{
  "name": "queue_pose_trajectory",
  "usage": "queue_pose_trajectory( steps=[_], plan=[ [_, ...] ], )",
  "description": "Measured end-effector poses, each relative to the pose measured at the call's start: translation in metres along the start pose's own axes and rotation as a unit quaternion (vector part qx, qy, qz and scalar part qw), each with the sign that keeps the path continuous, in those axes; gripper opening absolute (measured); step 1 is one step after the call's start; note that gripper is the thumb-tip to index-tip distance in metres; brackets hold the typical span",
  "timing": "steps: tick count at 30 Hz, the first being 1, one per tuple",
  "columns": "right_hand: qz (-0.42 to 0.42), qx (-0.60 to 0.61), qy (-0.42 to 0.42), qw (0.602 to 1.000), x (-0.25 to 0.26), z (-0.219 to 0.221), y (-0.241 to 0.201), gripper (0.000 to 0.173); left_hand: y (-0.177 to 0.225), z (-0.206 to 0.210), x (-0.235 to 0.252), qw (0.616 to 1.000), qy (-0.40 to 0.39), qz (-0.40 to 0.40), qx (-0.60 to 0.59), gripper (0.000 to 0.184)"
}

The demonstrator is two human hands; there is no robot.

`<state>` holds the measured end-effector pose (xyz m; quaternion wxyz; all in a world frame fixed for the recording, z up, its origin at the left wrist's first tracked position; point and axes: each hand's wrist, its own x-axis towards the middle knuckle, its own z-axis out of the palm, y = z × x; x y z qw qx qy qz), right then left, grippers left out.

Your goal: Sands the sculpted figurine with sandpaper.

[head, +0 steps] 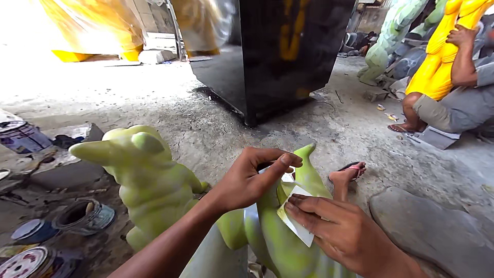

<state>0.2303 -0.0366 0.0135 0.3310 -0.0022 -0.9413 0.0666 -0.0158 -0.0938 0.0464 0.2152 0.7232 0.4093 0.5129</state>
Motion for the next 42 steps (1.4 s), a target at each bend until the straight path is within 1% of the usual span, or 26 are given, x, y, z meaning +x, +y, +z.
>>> queue_pose_trajectory(
  steps=[6,7,9,11,12,15,17,22,27,31,33,35,38,40,42],
  plan=[
    [-0.009,-0.053,-0.048,0.997,-0.032,-0.014,0.016,0.030,-0.009,0.006,0.009,1.000,-0.005,-0.002,-0.002,0.037],
    [-0.008,-0.049,-0.047,0.998,-0.035,-0.018,0.020,0.031,-0.011,0.008,0.011,1.000,-0.007,-0.002,-0.005,0.037],
    [0.005,-0.015,-0.016,1.000,-0.034,-0.024,0.027,0.031,-0.013,0.011,0.016,1.000,-0.013,-0.004,-0.012,0.038],
    [0.022,0.007,0.011,1.000,-0.024,-0.027,0.030,0.032,-0.015,0.014,0.020,1.000,-0.015,-0.005,-0.013,0.038],
    [0.025,0.015,0.012,1.000,-0.017,-0.026,0.031,0.033,-0.016,0.015,0.021,1.000,-0.017,-0.005,-0.014,0.038],
    [0.016,0.057,-0.007,0.998,-0.005,-0.017,0.030,0.031,-0.016,0.018,0.024,1.000,-0.020,-0.014,-0.018,0.038],
    [0.018,0.075,-0.025,0.997,-0.010,-0.016,0.027,0.031,-0.016,0.018,0.024,0.999,-0.022,-0.023,-0.016,0.039],
    [0.003,0.063,-0.047,0.997,-0.040,-0.019,0.022,0.039,-0.019,0.018,0.026,1.000,-0.016,-0.019,-0.005,0.039],
    [-0.016,0.044,-0.075,0.996,-0.060,-0.026,0.017,0.036,-0.024,0.019,0.027,1.000,-0.015,-0.015,-0.011,0.039],
    [-0.037,0.037,-0.092,0.994,-0.061,-0.036,0.020,0.032,-0.018,0.022,0.025,1.000,-0.007,-0.018,-0.022,0.039],
    [-0.020,0.066,-0.066,0.995,-0.056,-0.036,0.024,0.031,-0.018,0.022,0.025,1.000,-0.007,-0.013,-0.021,0.039],
    [0.022,0.106,-0.001,0.994,-0.044,-0.033,0.026,0.029,-0.018,0.020,0.024,1.000,-0.010,-0.007,-0.025,0.039],
    [0.058,0.112,0.085,0.988,-0.020,-0.023,0.028,0.027,-0.017,0.017,0.019,0.999,-0.018,-0.009,-0.032,0.039],
    [0.059,0.113,0.104,0.986,-0.005,-0.015,0.029,0.027,-0.016,0.014,0.016,0.999,-0.027,-0.012,-0.022,0.040],
    [0.051,0.104,0.102,0.988,0.004,-0.005,0.028,0.029,-0.015,0.011,0.014,0.999,-0.032,-0.013,-0.008,0.040]
  ],
)
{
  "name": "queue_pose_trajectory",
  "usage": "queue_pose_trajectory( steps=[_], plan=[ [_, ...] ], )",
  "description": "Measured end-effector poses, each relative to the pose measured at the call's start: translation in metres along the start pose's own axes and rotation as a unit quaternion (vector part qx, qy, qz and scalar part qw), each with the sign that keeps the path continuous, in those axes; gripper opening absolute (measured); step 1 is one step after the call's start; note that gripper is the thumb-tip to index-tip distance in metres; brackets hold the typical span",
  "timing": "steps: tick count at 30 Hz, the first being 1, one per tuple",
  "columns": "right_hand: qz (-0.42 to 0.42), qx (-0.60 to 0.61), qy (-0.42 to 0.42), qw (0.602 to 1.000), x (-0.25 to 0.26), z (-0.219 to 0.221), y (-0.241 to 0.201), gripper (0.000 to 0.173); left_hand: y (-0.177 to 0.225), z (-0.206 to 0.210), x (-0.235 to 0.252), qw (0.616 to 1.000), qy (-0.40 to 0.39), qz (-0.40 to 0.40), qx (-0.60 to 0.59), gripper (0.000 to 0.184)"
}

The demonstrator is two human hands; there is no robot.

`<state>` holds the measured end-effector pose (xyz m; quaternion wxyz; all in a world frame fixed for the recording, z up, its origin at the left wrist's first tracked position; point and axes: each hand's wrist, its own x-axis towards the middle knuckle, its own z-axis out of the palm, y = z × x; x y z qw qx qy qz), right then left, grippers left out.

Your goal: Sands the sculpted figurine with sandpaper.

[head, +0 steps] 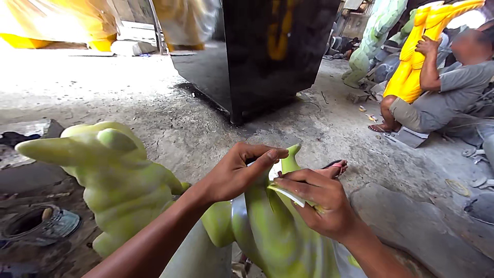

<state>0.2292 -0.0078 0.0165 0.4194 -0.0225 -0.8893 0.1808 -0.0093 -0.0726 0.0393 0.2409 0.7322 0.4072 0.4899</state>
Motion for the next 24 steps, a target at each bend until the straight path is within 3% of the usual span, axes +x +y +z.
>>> queue_pose_trajectory(
  steps=[5,11,18,24],
  plan=[
    [-0.013,-0.057,-0.023,0.998,-0.007,0.017,-0.002,0.030,0.003,-0.004,-0.003,1.000,0.000,-0.002,0.022,0.041],
    [-0.069,-0.152,-0.119,0.979,-0.028,-0.013,0.016,0.032,0.003,-0.005,-0.003,1.000,-0.012,-0.003,0.007,0.040],
    [0.005,-0.054,0.019,0.998,-0.008,-0.004,0.017,0.038,-0.002,0.001,0.008,1.000,-0.005,-0.008,-0.001,0.039],
    [0.021,-0.032,-0.045,0.998,0.003,0.013,0.010,0.031,-0.009,0.001,0.014,1.000,0.006,-0.016,-0.008,0.039]
  ],
)
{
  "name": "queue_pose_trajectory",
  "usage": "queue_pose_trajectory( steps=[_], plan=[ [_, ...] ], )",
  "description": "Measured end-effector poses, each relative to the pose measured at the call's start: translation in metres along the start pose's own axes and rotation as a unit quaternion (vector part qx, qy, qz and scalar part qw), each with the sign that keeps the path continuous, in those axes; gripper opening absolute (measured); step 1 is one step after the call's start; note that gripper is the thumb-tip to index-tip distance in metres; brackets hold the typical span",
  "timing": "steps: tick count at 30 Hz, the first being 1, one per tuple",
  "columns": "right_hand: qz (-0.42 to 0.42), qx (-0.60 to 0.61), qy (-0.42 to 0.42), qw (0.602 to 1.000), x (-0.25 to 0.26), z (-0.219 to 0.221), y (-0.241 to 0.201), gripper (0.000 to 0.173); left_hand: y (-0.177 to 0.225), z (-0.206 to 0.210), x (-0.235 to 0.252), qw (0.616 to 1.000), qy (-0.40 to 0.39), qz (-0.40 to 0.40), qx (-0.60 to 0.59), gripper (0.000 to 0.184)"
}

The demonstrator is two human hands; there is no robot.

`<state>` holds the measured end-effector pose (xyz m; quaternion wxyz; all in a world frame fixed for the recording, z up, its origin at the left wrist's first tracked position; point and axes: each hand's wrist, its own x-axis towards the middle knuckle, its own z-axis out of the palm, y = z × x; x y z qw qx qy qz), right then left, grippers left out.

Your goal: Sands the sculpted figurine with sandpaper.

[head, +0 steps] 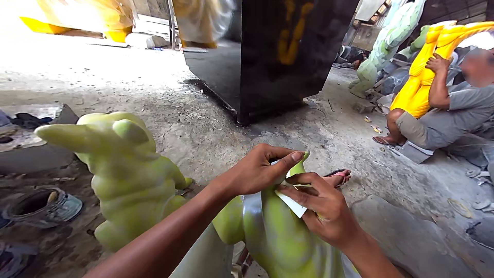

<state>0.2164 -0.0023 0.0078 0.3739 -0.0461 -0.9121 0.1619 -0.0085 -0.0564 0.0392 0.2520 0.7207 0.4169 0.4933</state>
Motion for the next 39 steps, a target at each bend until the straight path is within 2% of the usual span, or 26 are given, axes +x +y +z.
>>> queue_pose_trajectory(
  steps=[6,11,18,22,24,26,28,30,35,39],
  plan=[
    [0.028,-0.055,-0.107,0.992,-0.006,-0.022,-0.010,0.047,-0.011,-0.001,0.013,0.999,-0.031,-0.018,-0.013,0.044],
    [0.026,-0.102,-0.132,0.986,-0.024,-0.034,-0.015,0.055,-0.017,-0.001,0.023,0.998,-0.054,-0.016,-0.030,0.044],
    [-0.012,-0.135,-0.161,0.978,-0.052,-0.049,-0.016,0.045,-0.029,0.002,0.035,0.994,-0.066,-0.029,-0.085,0.045],
    [-0.037,-0.132,-0.210,0.968,-0.043,-0.064,-0.014,0.033,-0.032,0.007,0.042,0.989,-0.076,-0.033,-0.122,0.041],
    [-0.014,-0.083,-0.187,0.979,-0.031,-0.066,-0.014,0.029,-0.033,0.007,0.045,0.988,-0.094,-0.038,-0.119,0.044],
    [0.016,-0.042,-0.121,0.992,-0.016,-0.061,-0.013,0.034,-0.034,0.006,0.047,0.986,-0.109,-0.044,-0.120,0.047],
    [0.039,-0.059,-0.045,0.996,0.000,-0.050,-0.009,0.032,-0.035,0.005,0.049,0.986,-0.117,-0.046,-0.114,0.049],
    [0.055,-0.097,-0.006,0.994,0.010,-0.034,-0.004,0.032,-0.038,0.004,0.050,0.985,-0.119,-0.043,-0.118,0.049],
    [0.061,-0.210,0.003,0.976,0.007,0.002,-0.008,0.036,-0.038,0.002,0.047,0.981,-0.121,-0.051,-0.140,0.052],
    [0.069,-0.284,-0.049,0.955,0.003,-0.001,-0.016,0.035,-0.041,0.001,0.046,0.981,-0.124,-0.055,-0.138,0.052]
  ],
)
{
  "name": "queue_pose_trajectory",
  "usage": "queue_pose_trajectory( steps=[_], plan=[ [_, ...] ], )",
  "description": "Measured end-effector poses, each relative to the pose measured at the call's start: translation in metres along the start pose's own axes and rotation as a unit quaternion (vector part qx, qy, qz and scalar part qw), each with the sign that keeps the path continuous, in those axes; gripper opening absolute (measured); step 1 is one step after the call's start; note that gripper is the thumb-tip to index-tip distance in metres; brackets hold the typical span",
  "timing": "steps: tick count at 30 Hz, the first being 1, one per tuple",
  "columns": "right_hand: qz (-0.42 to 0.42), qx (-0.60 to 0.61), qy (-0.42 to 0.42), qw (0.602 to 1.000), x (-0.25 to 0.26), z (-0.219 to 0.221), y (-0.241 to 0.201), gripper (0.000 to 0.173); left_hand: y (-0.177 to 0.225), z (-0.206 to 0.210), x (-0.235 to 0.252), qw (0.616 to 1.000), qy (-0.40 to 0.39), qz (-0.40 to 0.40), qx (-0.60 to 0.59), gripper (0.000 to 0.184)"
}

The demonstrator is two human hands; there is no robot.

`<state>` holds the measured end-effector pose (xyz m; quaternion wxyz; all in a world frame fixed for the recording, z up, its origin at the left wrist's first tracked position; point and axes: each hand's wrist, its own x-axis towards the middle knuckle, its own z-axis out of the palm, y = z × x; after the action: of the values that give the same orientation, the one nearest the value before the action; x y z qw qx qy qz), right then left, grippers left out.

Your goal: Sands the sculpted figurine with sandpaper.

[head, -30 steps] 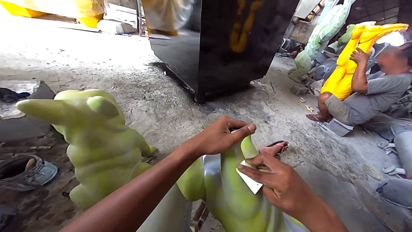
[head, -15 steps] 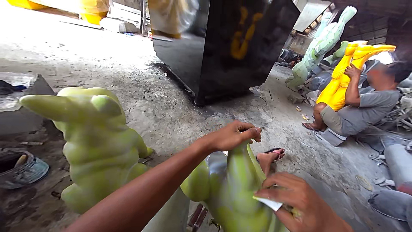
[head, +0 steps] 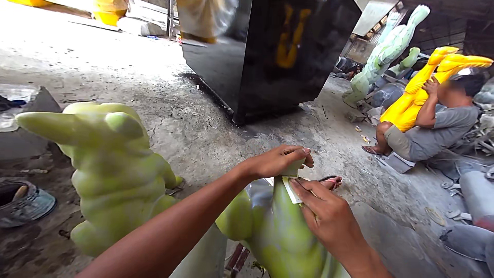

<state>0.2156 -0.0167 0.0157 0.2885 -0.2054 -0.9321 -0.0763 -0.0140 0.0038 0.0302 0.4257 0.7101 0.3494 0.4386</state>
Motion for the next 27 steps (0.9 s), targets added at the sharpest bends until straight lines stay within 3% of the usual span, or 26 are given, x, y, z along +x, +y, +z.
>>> queue_pose_trajectory(
  steps=[6,10,14,19,27],
  plan=[
    [-0.054,0.034,-0.049,0.997,-0.022,-0.017,0.028,0.035,-0.005,-0.002,-0.004,0.999,-0.013,0.035,-0.004,0.051],
    [-0.041,0.165,0.012,0.985,-0.023,-0.023,0.048,0.024,-0.001,0.000,-0.010,0.998,-0.021,0.056,-0.007,0.049],
    [-0.031,0.253,0.065,0.965,0.001,-0.009,0.037,0.030,0.001,0.002,-0.011,0.998,-0.016,0.061,-0.001,0.048],
    [-0.061,0.277,-0.013,0.959,0.006,-0.006,0.031,0.030,0.001,0.000,-0.013,0.999,-0.010,0.050,-0.013,0.049],
    [-0.109,0.232,-0.089,0.962,-0.038,-0.024,0.043,0.038,0.001,0.003,-0.009,0.999,-0.014,0.028,-0.026,0.049]
  ],
)
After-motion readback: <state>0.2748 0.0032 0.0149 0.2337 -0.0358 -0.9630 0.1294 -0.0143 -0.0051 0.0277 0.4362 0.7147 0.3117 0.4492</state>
